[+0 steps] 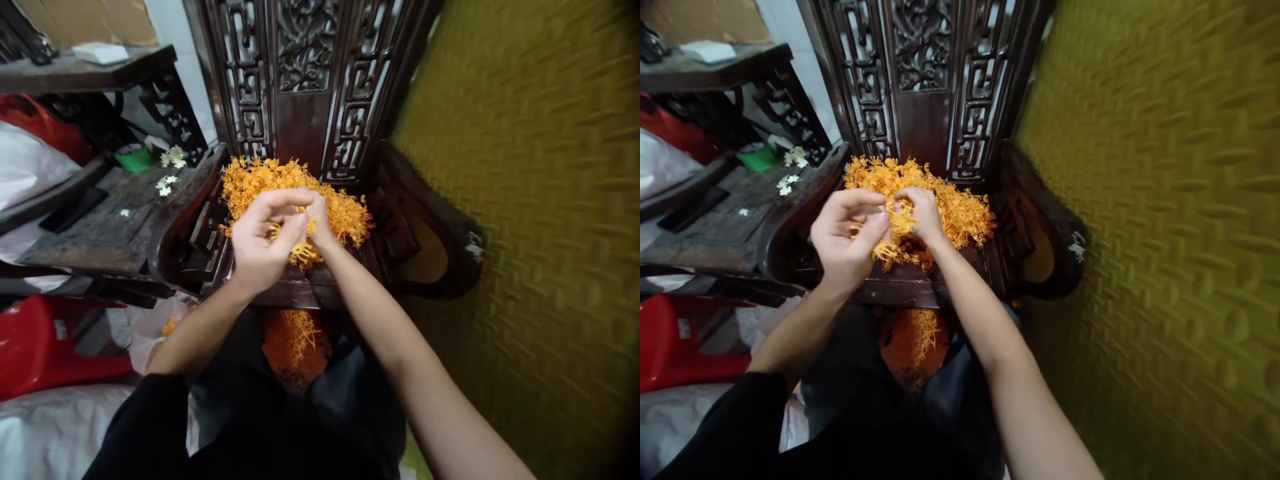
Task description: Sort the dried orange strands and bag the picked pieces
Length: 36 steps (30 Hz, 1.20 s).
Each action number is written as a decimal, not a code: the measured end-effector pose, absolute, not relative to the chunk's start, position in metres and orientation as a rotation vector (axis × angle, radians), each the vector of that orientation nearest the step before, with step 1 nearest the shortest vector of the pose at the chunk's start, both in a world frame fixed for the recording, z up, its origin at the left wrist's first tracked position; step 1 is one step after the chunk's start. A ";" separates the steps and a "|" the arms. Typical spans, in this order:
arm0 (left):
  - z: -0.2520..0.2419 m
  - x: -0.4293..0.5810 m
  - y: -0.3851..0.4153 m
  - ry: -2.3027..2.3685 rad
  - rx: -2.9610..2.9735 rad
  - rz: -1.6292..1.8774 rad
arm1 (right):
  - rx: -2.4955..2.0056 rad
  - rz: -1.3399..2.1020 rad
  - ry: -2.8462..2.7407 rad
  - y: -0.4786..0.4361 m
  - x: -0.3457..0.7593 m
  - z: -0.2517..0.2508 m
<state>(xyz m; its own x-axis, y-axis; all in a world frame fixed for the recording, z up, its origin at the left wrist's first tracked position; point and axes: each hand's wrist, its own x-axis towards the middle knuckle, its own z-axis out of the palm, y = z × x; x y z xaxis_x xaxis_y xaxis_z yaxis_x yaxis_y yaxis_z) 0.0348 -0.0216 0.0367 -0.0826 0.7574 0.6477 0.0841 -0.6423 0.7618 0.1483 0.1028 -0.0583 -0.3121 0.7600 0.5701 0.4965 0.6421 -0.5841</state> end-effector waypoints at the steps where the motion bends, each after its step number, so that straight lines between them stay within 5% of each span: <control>1: 0.038 0.033 -0.023 0.872 1.660 1.825 | -0.981 0.313 -1.960 0.109 0.154 -0.062; 13: 0.046 0.031 0.000 0.639 1.403 1.952 | -1.143 0.118 -1.971 0.136 0.212 -0.087; 36: 0.143 0.001 0.045 0.631 1.286 2.179 | -1.693 0.293 -1.864 0.157 0.238 -0.139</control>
<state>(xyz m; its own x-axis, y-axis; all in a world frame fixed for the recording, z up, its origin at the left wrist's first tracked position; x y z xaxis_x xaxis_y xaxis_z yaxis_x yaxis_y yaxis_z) 0.0008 0.0447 0.1430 -0.4084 0.6470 0.6440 -0.2029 -0.7521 0.6270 0.2380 0.1570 -0.1395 -0.0093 0.9603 0.2787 0.8285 0.1635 -0.5356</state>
